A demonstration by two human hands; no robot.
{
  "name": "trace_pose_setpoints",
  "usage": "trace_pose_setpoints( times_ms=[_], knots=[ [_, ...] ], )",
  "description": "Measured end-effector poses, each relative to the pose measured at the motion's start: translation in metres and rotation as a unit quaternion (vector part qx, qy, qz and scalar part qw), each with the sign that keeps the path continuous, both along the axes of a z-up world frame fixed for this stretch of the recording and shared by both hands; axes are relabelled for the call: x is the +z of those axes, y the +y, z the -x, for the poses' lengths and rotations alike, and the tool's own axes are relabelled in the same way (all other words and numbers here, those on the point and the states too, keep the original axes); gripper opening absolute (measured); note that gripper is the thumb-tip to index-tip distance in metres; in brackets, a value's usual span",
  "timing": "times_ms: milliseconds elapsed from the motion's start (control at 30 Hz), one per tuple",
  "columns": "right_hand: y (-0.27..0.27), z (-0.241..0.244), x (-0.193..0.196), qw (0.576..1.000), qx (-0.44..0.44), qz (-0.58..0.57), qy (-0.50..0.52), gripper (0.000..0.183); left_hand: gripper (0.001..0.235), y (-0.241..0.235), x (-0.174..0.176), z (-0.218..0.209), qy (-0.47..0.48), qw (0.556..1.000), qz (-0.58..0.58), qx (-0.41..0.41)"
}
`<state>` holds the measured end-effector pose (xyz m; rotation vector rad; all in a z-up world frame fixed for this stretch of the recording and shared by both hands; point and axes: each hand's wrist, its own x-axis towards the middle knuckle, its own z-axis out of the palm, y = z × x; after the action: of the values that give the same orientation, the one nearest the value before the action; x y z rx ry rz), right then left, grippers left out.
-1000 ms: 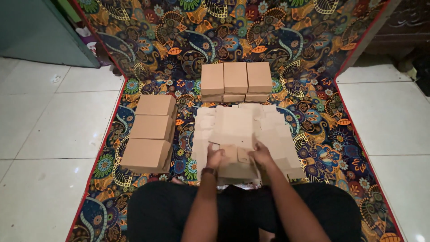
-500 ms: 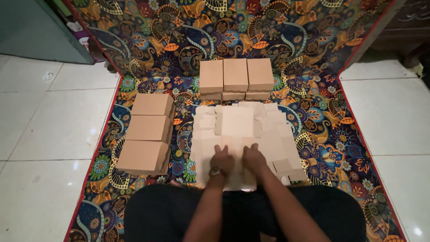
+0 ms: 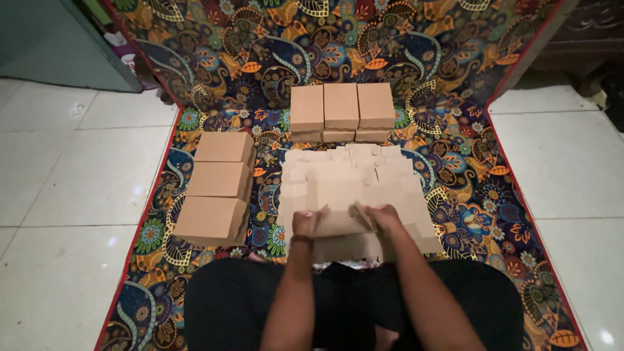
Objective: The person folds flat cardboard sheets into rectangular boxes by hand, tucking in the flaps, then stacks the completed boxes on the floor. The person also unfolds some boxes from the stack.
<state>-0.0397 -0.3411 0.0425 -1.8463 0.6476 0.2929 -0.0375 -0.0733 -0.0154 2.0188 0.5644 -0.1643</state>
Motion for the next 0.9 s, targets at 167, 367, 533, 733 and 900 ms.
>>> trace_pose_setpoints(
  times_ms=[167,367,533,733,900],
  knots=[
    [0.001,0.010,0.038,0.999,-0.020,-0.029,0.011,0.111,0.088,-0.008,0.006,0.003,0.102,0.995,0.000,-0.018],
    [0.036,0.038,0.088,0.987,0.123,0.107,-0.003,0.087,0.049,-0.026,0.083,0.036,0.018,0.980,-0.127,-0.154],
    [0.028,0.015,0.050,0.981,0.137,0.136,0.003,0.071,0.060,-0.039,0.127,0.041,0.040,0.953,-0.200,-0.223],
    [0.039,0.021,0.057,0.948,0.239,0.206,0.034,0.065,0.073,-0.042,0.125,0.034,0.070,0.938,-0.216,-0.262],
    [0.037,-0.010,-0.007,0.914,0.300,0.273,0.015,0.071,0.071,-0.048,0.137,0.025,0.091,0.913,-0.268,-0.294]
  ],
)
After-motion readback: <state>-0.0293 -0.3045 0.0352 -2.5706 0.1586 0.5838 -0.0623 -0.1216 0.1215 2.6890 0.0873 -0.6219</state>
